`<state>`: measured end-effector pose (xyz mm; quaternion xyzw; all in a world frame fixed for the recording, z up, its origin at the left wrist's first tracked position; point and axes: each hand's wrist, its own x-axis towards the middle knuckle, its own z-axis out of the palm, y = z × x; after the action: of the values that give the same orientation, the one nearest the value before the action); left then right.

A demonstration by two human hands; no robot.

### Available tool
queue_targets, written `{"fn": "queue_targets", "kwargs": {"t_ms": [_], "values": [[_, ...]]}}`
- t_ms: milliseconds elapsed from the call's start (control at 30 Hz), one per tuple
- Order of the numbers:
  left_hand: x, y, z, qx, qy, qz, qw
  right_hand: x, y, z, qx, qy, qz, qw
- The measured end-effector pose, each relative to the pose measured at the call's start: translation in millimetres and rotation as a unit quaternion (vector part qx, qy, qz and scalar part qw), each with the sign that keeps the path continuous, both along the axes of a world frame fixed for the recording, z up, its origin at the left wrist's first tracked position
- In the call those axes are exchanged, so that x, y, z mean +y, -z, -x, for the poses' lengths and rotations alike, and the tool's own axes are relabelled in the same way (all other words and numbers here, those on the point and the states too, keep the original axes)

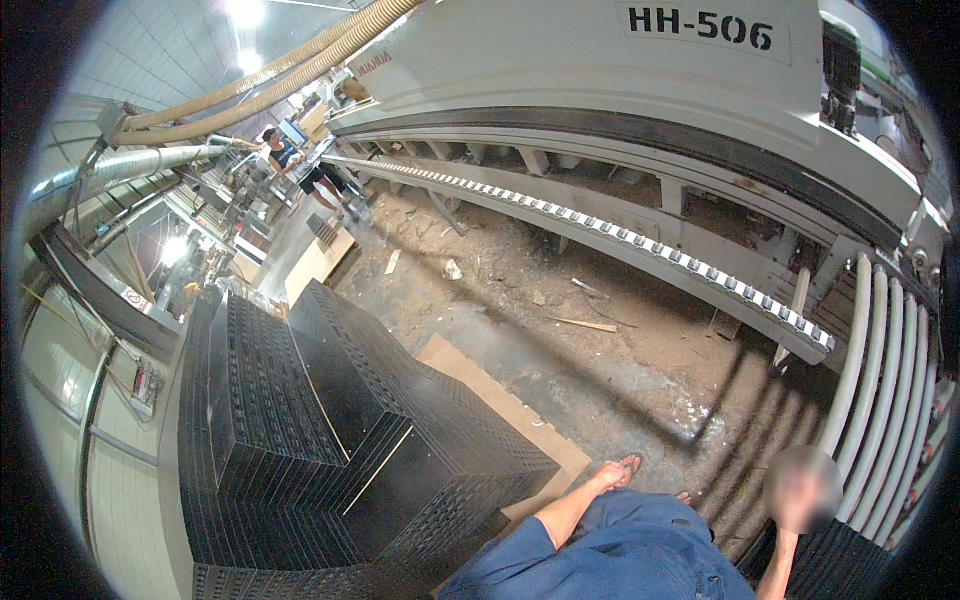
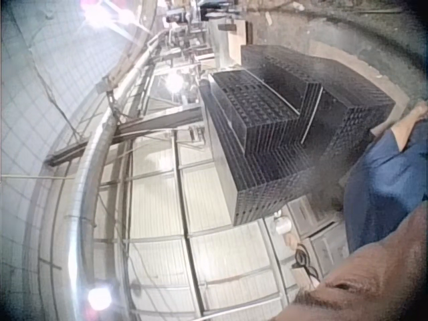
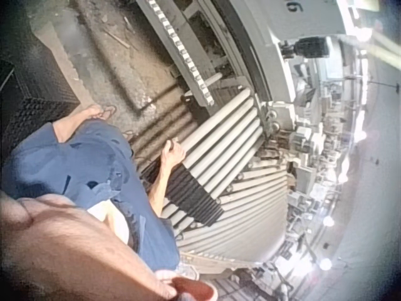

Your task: The person repeatedly picks up black rectangular panels from a roller conveyor and stacks them on a growing pile on the floor. The person handles the panels one at a time, placing them carefully on top of the stack.

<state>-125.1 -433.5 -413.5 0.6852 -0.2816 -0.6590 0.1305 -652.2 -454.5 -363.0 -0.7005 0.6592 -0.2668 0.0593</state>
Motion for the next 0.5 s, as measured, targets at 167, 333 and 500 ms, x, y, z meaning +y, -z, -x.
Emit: {"fn": "queue_targets", "kwargs": {"t_ms": [167,333,500], "values": [[-5.0,-25.3,7.5,-0.016,0.019,0.001,1.000,-1.3,7.1,7.0,-0.006,0.002,-0.014,1.000],[-2.6,-17.3,9.1,-0.021,-0.014,-0.033,0.999,5.2,-44.0,-21.8,-0.043,0.011,-0.023,0.999],[-3.4,-26.1,13.0,0.008,-0.035,-0.002,0.999,8.0,-54.1,-26.4,-0.020,0.039,-0.014,0.999]]}}
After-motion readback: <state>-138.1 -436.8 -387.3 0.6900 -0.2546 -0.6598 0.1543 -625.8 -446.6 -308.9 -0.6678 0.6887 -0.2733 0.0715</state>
